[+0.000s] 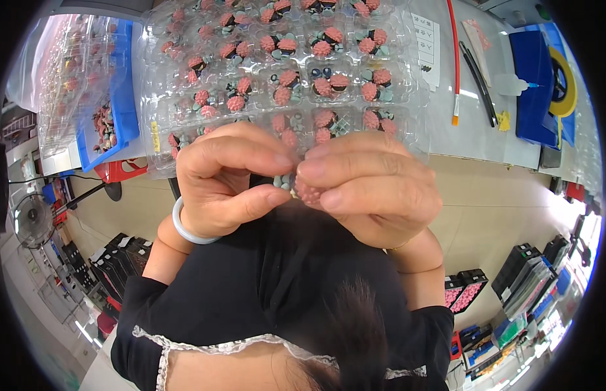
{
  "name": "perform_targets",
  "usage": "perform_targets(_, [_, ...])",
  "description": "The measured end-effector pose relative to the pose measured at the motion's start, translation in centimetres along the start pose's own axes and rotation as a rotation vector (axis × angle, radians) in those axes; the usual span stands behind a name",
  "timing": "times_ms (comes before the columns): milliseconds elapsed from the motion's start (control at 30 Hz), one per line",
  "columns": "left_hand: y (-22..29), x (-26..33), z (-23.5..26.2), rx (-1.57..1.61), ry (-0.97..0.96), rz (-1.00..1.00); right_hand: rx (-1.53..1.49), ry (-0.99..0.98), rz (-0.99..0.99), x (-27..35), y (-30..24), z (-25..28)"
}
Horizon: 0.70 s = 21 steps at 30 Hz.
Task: Assembling small figurine parts by gluing components together at a workstation.
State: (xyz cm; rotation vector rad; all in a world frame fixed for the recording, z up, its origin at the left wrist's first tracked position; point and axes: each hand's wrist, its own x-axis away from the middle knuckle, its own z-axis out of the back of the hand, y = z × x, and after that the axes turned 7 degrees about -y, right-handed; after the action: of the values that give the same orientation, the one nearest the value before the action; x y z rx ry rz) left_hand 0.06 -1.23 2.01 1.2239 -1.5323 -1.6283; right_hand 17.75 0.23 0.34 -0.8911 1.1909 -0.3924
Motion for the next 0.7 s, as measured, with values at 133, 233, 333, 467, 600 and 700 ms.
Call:
perform_targets(133, [-0.3, -0.1, 0.2, -0.117, -0.044, -0.106, -0.023, -0.054, 0.005, 0.1, 0.0, 0.4])
perform_targets(233, [-0.3, -0.2, 0.1, -0.093, -0.028, -0.106, -0.015, -0.033, 0.009, 0.2, 0.0, 0.2])
perform_targets(333, [-0.2, -0.3, 0.0, -0.056, -0.020, -0.074, 0.076, -0.038, -0.018, 0.3, -0.2, 0.4])
perform_targets(467, [-0.5, 0.0, -0.1, 0.022, 0.075, -0.051, 0.249, -0.002, 0.056, 0.6, 0.3, 2.5])
perform_targets(600, [-1.1, 0.6, -0.1, 0.213, 0.128, 0.015, 0.439, 0.591, -0.082, 1.8, 1.5, 6.4])
perform_targets(700, [-1.7, 0.5, -0.2, 0.295, 0.141, 0.022, 0.626, 0.867, -0.181, 2.0, 3.0, 10.3])
